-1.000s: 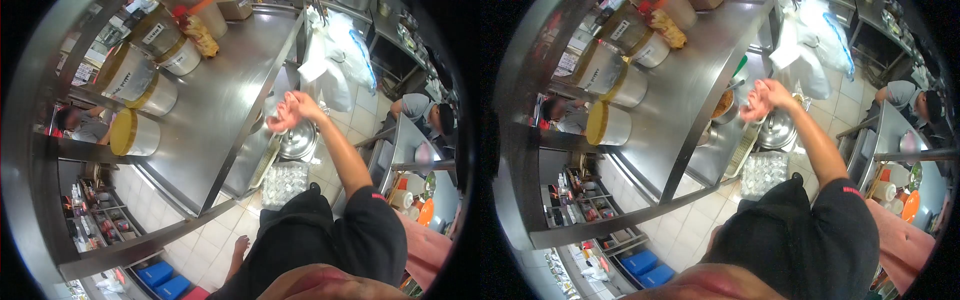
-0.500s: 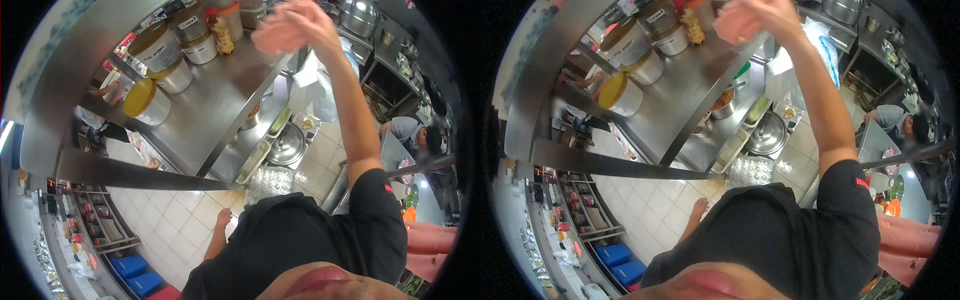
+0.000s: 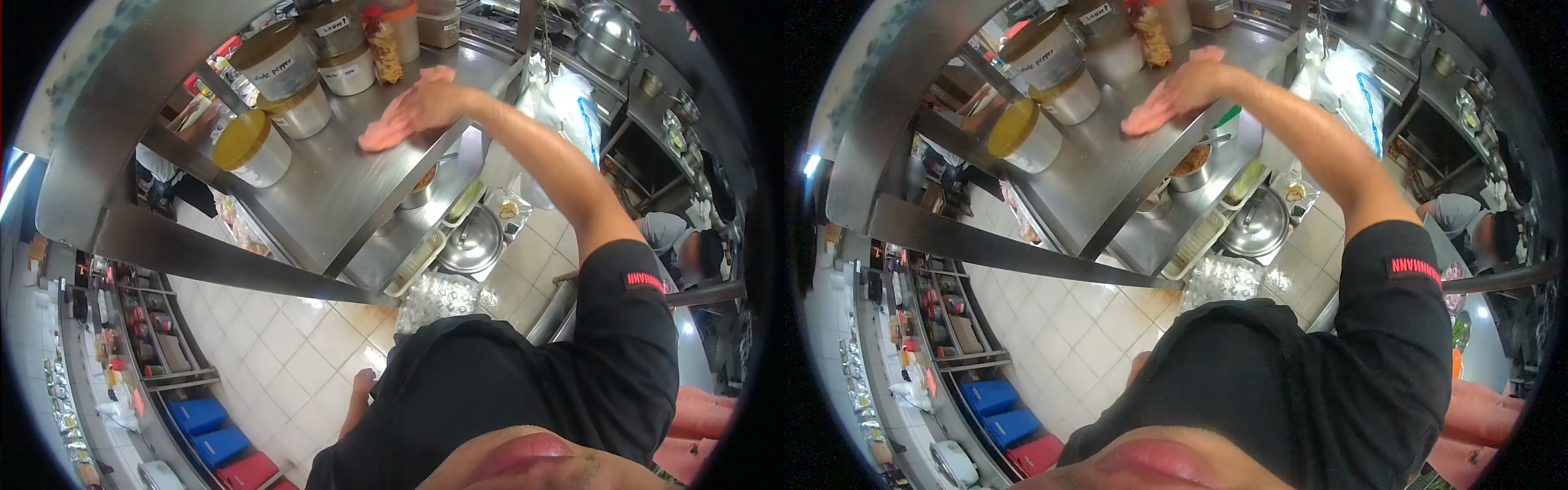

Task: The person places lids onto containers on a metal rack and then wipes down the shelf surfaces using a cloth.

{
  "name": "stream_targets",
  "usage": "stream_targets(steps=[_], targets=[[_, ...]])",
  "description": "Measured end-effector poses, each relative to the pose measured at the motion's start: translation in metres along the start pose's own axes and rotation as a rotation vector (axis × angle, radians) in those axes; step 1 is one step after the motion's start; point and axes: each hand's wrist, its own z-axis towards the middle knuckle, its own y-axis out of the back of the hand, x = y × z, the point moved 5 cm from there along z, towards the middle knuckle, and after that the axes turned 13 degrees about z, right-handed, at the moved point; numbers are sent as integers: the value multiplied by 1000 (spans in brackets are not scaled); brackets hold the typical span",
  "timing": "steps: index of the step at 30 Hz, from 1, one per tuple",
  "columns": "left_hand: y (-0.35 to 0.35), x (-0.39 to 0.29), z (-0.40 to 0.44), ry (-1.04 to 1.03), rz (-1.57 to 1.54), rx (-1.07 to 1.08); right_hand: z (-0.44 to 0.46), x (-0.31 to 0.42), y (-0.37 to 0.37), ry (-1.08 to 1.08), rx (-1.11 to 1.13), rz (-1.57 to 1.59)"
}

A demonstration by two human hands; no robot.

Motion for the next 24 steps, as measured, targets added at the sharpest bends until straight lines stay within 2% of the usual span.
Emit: stream_targets(steps=[2, 3, 4, 5, 8, 12, 16, 19, 20, 21, 22, 23, 24], targets=[[5, -9, -11, 32, -59, 19, -11, -54, 3, -135, -51, 24], [9, -14, -16, 49, -84, 29, -20, -84, 1, -243, -152, 167], [8, -12, -19, 190, -302, 11, -29, -107, 1, -348, -253, 310], [6, -13, -20, 329, -522, -12, -37, -117, 9, -439, -207, 256], [9, -20, -26, 479, -679, -14, -65, -152, 23, -671, -67, 115], [-1, -11, -21, 441, -689, -131, -77, -241, -9, -768, -131, -7], [-18, -16, -39, 564, -833, -135, -99, -140, 39, -1129, -218, 137], [-53, -9, -44, 419, -542, -144, -120, -168, 21, -1231, 65, 212], [-48, -16, -44, 389, -389, -135, -118, -166, 15, -1153, 169, 179], [-50, -22, -66, 496, -955, -271, -114, -165, 10, -1074, 270, 143], [-47, -27, -66, 517, -979, -238, -110, -144, 17, -1140, 176, 243], [-60, -26, -61, 496, -860, -173, -105, -120, 27, -1199, 75, 341], [-68, -27, -59, 454, -747, -125, -88, -96, 27, -1046, 132, 338]])
